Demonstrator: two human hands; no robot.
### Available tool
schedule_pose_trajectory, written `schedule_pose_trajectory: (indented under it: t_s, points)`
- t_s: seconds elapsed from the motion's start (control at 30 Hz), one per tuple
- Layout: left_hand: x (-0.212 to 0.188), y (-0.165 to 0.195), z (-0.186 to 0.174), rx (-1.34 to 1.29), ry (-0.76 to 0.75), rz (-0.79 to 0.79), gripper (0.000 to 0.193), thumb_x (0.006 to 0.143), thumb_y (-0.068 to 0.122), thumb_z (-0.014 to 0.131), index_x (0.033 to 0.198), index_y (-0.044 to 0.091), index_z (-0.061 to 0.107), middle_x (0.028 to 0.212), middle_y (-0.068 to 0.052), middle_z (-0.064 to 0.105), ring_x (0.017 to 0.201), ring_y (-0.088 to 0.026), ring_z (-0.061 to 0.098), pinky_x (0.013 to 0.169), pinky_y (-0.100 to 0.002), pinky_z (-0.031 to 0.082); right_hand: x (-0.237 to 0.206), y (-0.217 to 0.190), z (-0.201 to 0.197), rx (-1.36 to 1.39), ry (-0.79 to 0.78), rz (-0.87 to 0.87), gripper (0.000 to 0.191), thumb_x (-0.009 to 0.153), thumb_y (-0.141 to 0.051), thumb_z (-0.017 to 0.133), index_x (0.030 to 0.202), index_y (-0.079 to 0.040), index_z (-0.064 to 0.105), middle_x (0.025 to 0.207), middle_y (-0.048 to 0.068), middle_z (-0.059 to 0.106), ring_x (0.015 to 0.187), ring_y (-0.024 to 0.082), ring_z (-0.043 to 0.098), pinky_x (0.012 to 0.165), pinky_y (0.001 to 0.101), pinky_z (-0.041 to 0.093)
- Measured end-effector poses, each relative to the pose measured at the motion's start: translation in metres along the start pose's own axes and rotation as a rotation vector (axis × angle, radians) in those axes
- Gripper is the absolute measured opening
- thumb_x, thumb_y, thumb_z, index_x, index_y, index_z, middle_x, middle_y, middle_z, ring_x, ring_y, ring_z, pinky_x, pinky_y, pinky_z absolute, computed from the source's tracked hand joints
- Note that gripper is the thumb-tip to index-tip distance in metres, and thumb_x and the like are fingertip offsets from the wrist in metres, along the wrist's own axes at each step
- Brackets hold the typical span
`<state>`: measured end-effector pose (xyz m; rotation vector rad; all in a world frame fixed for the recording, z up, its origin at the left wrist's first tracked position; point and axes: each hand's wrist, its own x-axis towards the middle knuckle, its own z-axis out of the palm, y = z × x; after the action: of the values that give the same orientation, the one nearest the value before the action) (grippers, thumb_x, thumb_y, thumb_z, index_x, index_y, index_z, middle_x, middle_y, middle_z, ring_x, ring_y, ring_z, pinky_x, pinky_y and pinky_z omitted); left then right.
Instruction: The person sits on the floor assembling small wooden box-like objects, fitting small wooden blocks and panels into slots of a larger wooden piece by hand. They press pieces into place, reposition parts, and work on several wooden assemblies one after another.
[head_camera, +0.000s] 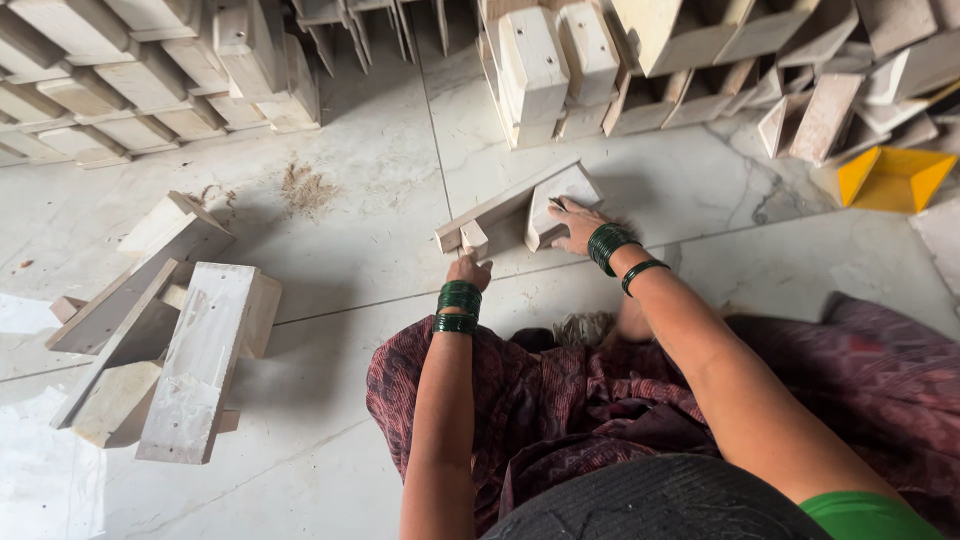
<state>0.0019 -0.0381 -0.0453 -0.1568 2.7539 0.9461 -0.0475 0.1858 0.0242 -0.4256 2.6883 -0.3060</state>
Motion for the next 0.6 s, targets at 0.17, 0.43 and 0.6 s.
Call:
schedule_pose_trajectory:
  t_s: [0.17, 0.43, 0.6]
  points:
    - [0.002, -0.007, -0.001, -0.079, -0.034, -0.067, 0.052, 0.091, 0.034, 0.067, 0.134, 0.005, 0.063, 0.119, -0.025, 0.07, 0.114, -0.039, 0.067, 0.1, -0.044, 0.052, -0.002, 0.003, 0.006, -0.005, 0.044, 0.064, 0.078, 0.089, -0.035, 0.073, 0.157, -0.027, 0.037, 0.17, 0.002, 0.02, 0.149, 0.029, 0.036, 0.119, 0.043, 0.035]
    - [0.011, -0.017, 0.008, -0.027, -0.106, 0.025, 0.066, 0.089, 0.023, 0.065, 0.146, -0.003, 0.045, 0.106, -0.025, 0.073, 0.104, -0.037, 0.071, 0.091, -0.043, 0.056, -0.001, 0.006, 0.016, 0.052, 0.242, -0.002, 0.057, 0.091, -0.02, 0.068, 0.146, -0.027, 0.054, 0.16, 0.005, 0.043, 0.134, 0.032, 0.052, 0.109, 0.0408, 0.045]
    - [0.01, -0.027, 0.008, -0.236, -0.274, 0.0, 0.08, 0.085, 0.021, 0.063, 0.153, -0.001, 0.027, 0.09, -0.017, 0.078, 0.084, -0.03, 0.078, 0.079, -0.04, 0.06, 0.006, 0.002, 0.033, 0.141, 0.445, 0.038, 0.044, 0.104, -0.004, 0.056, 0.138, -0.03, 0.064, 0.142, 0.0, 0.069, 0.116, 0.029, 0.07, 0.101, 0.0378, 0.057]
